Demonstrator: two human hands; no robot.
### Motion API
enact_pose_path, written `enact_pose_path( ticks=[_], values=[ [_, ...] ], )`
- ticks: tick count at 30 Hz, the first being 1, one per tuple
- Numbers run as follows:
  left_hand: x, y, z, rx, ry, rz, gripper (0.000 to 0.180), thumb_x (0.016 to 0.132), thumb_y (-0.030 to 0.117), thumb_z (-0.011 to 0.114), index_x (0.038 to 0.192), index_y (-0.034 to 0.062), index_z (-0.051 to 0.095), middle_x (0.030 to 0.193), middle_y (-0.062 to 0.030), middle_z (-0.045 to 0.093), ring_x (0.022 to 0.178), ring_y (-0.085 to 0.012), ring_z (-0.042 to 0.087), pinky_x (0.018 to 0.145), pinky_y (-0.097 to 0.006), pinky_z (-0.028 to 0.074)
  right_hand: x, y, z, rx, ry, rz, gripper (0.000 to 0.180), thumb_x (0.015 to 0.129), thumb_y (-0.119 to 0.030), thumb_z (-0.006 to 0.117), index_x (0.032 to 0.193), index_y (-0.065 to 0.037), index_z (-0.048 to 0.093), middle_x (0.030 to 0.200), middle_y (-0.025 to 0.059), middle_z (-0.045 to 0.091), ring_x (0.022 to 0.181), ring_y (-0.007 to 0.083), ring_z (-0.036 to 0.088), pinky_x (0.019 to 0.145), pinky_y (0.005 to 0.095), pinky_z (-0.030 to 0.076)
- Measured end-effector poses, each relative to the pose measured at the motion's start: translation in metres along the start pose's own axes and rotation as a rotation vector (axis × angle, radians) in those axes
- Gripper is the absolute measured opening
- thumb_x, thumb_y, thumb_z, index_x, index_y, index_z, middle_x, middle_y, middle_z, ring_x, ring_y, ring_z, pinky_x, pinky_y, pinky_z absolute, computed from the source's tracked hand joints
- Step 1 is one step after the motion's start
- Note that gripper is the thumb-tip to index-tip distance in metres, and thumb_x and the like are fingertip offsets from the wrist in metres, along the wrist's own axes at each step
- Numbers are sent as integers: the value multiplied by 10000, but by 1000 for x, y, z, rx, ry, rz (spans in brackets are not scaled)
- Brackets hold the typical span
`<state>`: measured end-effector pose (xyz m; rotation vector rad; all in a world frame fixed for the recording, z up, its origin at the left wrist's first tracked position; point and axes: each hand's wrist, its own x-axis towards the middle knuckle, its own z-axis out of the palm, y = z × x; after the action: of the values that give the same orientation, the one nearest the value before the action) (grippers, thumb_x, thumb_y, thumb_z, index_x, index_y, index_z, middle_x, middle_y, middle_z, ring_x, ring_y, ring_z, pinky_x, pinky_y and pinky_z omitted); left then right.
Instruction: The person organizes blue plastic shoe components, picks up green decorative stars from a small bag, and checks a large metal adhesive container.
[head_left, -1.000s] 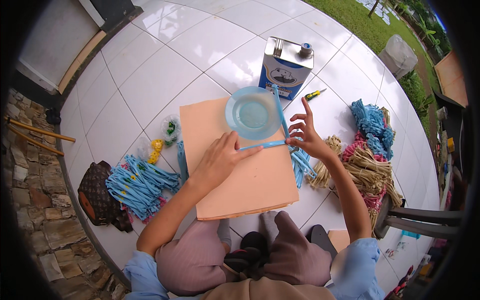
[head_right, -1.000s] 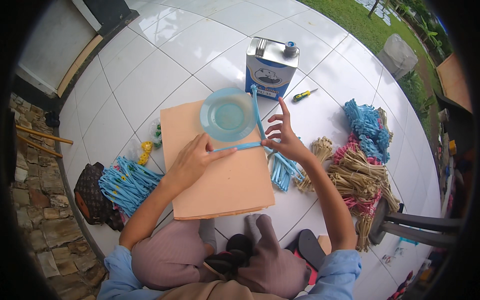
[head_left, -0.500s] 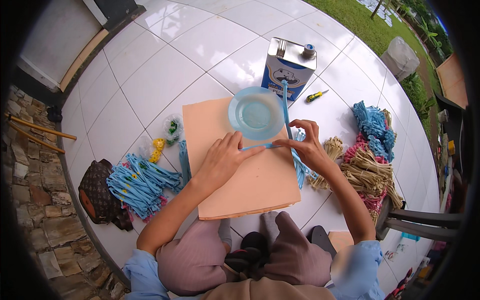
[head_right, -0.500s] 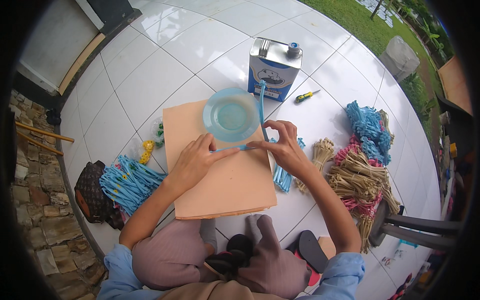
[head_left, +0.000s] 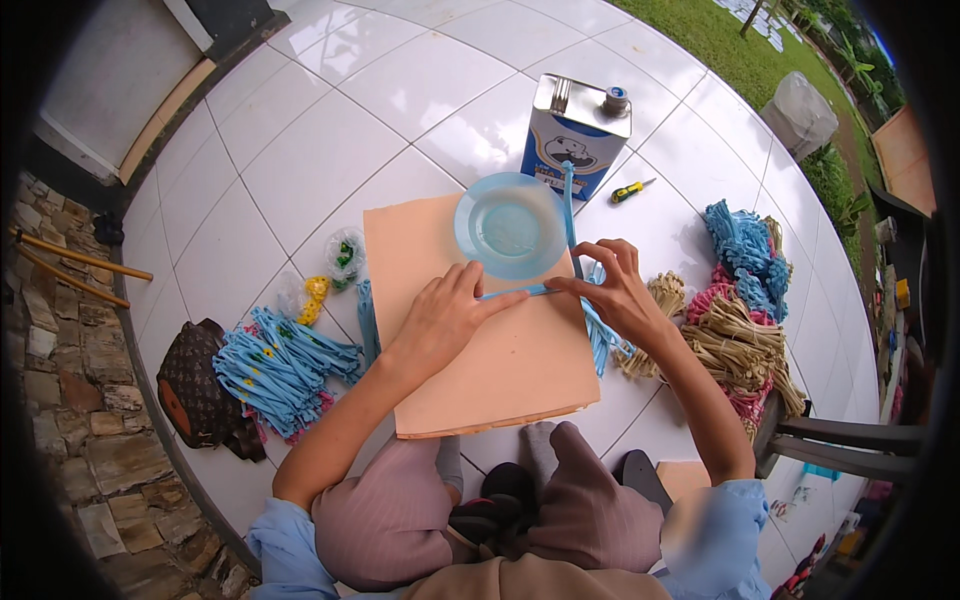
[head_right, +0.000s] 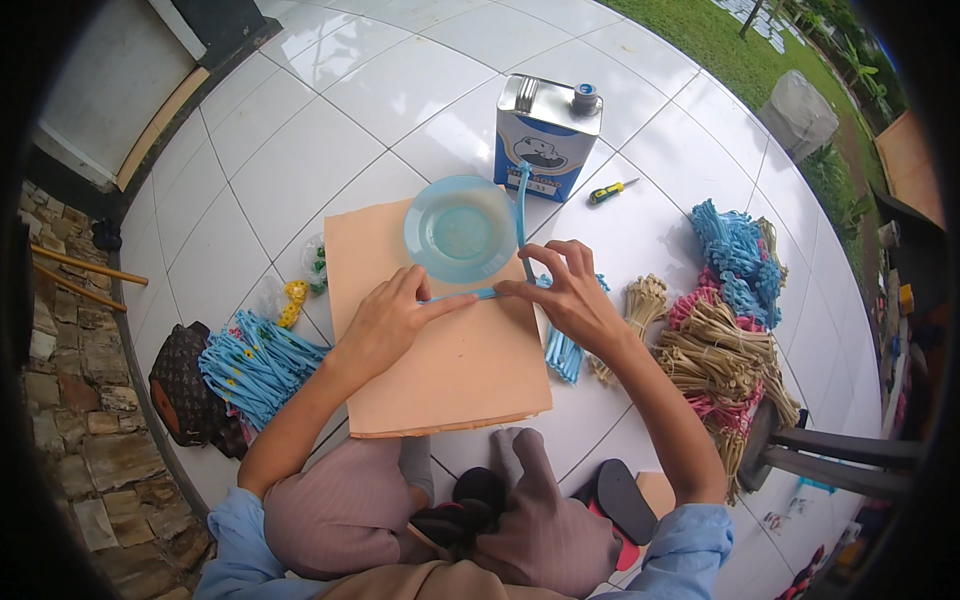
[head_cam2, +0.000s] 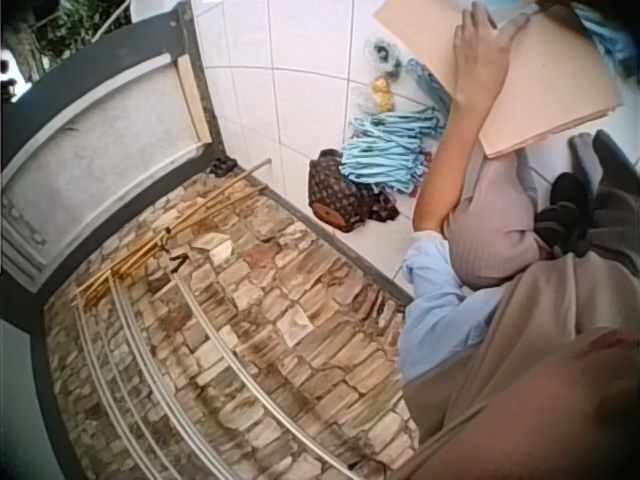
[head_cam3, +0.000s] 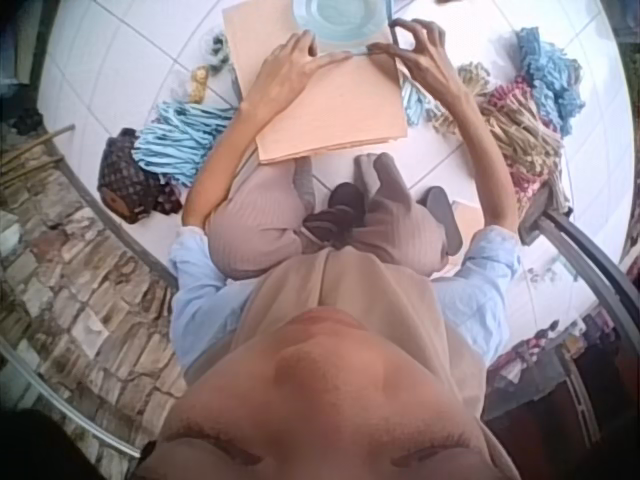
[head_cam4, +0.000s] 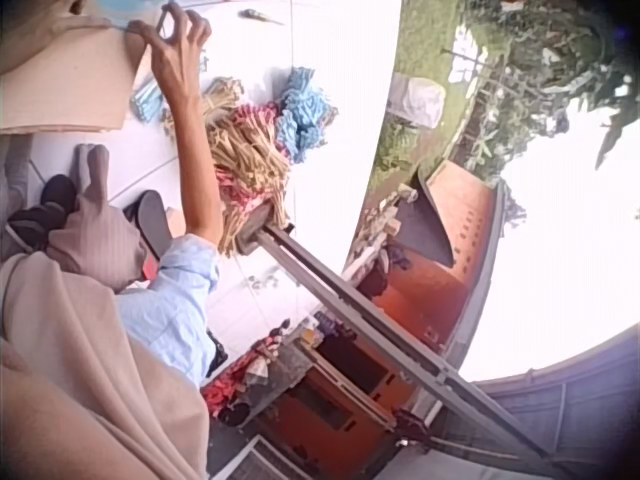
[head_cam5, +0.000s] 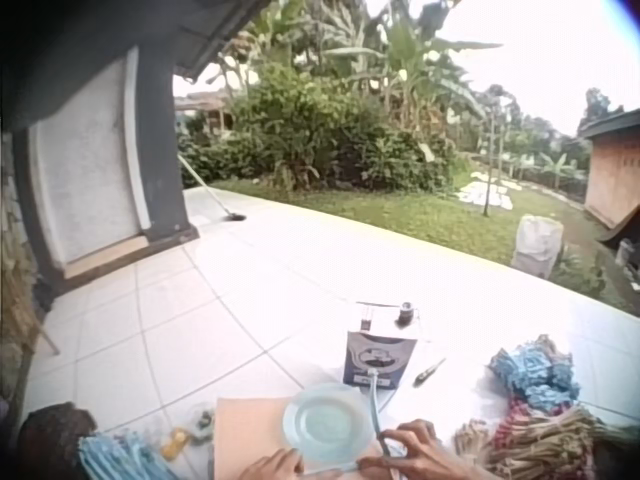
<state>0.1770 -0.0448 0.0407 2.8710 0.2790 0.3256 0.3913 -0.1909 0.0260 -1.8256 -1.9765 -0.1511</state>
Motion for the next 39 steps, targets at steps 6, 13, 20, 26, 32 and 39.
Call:
enact_pose_path(
  ticks=[6,13,20,26,32,39],
  values=[
    [1,2,-3,-8,-5,-4,513,793,49,510,1215,336,571,842,-49,403,827,-180,489,740,-303,466,-1,1,-1,4,12,-24,503,695,21,606,1077,-306,611,1188,66,429,1073,294,421,923,445,349],
    [-1,1,2,-5,-9,-5,516,788,44,516,1213,332,573,837,-53,400,822,-188,487,728,-304,464,-7,3,14,245,114,111,437,766,-19,632,1137,-172,460,1174,113,425,1068,303,444,850,394,417],
    [-7,-2,11,-117,112,32,410,741,54,593,1108,233,642,868,-66,432,831,-205,516,716,-305,485,-16,2,28,857,146,513,508,831,32,586,1188,-58,236,1005,101,505,896,161,526,789,307,448],
    [-1,13,5,-223,252,69,269,749,27,590,998,122,629,881,-57,496,845,-204,535,709,-312,493,-38,0,29,1007,193,623,516,811,73,565,1163,-78,220,929,63,488,871,134,510,794,286,434],
    [9,36,-9,-328,399,144,176,732,5,652,884,93,638,853,-46,551,806,-193,572,649,-296,504,-80,-21,-32,832,235,596,540,801,47,599,1178,-45,224,935,59,475,834,114,529,754,256,446],
    [-17,31,-93,-665,953,-62,387,818,4,609,1167,40,445,1109,-85,446,997,-202,528,862,-335,438,12,-114,-143,1129,223,422,567,815,17,630,1189,-81,216,961,152,589,851,146,576,729,270,484]
  ],
)
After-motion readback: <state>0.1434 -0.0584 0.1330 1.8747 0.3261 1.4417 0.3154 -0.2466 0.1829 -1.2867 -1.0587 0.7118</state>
